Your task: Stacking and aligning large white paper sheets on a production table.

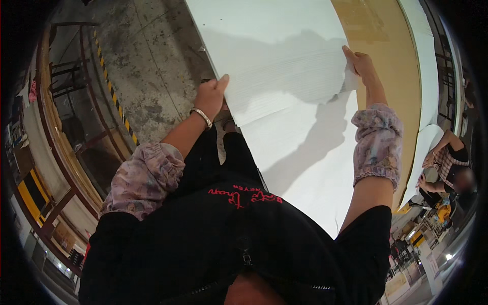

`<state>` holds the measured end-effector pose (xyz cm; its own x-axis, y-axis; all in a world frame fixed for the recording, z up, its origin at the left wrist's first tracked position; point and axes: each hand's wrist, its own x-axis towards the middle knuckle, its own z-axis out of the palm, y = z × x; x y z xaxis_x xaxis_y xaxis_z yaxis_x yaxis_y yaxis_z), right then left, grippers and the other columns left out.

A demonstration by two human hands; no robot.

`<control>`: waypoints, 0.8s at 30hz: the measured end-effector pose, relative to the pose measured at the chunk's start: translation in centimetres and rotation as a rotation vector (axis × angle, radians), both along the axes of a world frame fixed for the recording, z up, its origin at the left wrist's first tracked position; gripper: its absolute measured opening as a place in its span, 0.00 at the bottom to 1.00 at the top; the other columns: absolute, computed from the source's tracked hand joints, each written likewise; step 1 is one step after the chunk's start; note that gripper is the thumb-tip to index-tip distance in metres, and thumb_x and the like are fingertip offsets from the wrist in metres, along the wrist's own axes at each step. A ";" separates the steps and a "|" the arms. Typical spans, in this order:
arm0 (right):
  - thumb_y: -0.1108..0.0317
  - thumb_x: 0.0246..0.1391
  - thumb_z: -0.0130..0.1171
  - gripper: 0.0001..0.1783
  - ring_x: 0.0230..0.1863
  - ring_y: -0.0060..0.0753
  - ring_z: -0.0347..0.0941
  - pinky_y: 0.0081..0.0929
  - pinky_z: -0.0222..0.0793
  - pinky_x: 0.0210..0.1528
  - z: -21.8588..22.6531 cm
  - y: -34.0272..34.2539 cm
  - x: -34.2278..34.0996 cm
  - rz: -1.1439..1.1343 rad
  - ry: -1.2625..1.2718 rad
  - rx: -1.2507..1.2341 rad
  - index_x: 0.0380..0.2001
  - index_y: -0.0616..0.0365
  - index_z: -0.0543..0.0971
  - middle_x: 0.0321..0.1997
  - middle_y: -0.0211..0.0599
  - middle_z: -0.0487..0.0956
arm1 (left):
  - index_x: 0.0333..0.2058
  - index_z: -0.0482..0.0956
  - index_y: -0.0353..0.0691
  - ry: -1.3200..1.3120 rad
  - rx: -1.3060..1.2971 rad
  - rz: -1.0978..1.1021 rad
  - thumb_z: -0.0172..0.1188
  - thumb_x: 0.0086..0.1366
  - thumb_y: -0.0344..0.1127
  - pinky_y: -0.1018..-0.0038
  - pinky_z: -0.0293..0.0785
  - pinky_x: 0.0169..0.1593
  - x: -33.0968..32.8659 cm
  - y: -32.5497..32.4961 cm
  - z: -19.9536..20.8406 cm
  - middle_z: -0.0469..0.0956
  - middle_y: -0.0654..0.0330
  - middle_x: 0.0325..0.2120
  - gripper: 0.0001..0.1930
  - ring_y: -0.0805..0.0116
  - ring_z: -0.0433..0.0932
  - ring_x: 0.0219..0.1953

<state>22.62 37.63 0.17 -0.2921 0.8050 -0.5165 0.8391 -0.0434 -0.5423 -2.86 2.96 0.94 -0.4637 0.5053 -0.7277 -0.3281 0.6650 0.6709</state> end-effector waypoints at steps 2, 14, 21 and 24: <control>0.44 0.49 0.57 0.25 0.13 0.16 0.56 0.24 0.48 0.14 -0.4 0.0 -0.1 0.039 0.023 0.148 0.18 0.56 0.75 0.13 0.23 0.65 | 0.28 0.77 0.31 -0.117 0.065 0.098 0.55 0.61 0.48 0.69 0.74 0.31 -0.4 0.0 -0.3 0.75 0.56 0.25 0.21 0.70 0.75 0.29; 0.43 0.51 0.54 0.26 0.13 0.18 0.62 0.21 0.52 0.14 0.2 0.2 -0.3 -0.050 0.118 -0.032 0.23 0.58 0.78 0.15 0.27 0.71 | 0.20 0.72 0.34 -0.309 0.074 0.182 0.56 0.60 0.51 0.69 0.67 0.26 -1.7 0.6 1.3 0.72 0.63 0.19 0.23 0.72 0.71 0.20; 0.47 0.49 0.59 0.25 0.14 0.20 0.62 0.23 0.56 0.15 1.1 -0.4 -0.6 -0.016 0.128 -0.106 0.21 0.63 0.77 0.15 0.29 0.70 | 0.21 0.74 0.32 0.231 -0.015 -0.127 0.54 0.59 0.54 0.66 0.69 0.22 -2.0 -0.3 -1.0 0.72 0.59 0.18 0.26 0.68 0.73 0.23; 0.47 0.49 0.59 0.24 0.13 0.19 0.60 0.22 0.54 0.13 -0.8 0.2 0.6 -0.072 0.188 0.070 0.20 0.61 0.76 0.14 0.28 0.69 | 0.18 0.72 0.28 -0.319 0.025 0.247 0.53 0.60 0.55 0.66 0.63 0.22 -1.0 1.7 2.6 0.69 0.58 0.13 0.29 0.71 0.65 0.18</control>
<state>23.21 37.82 -0.60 -0.3190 0.8590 -0.4004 0.7187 -0.0561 -0.6931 -3.86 4.67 3.58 -0.3263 0.4263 -0.8437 -0.6704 0.5249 0.5245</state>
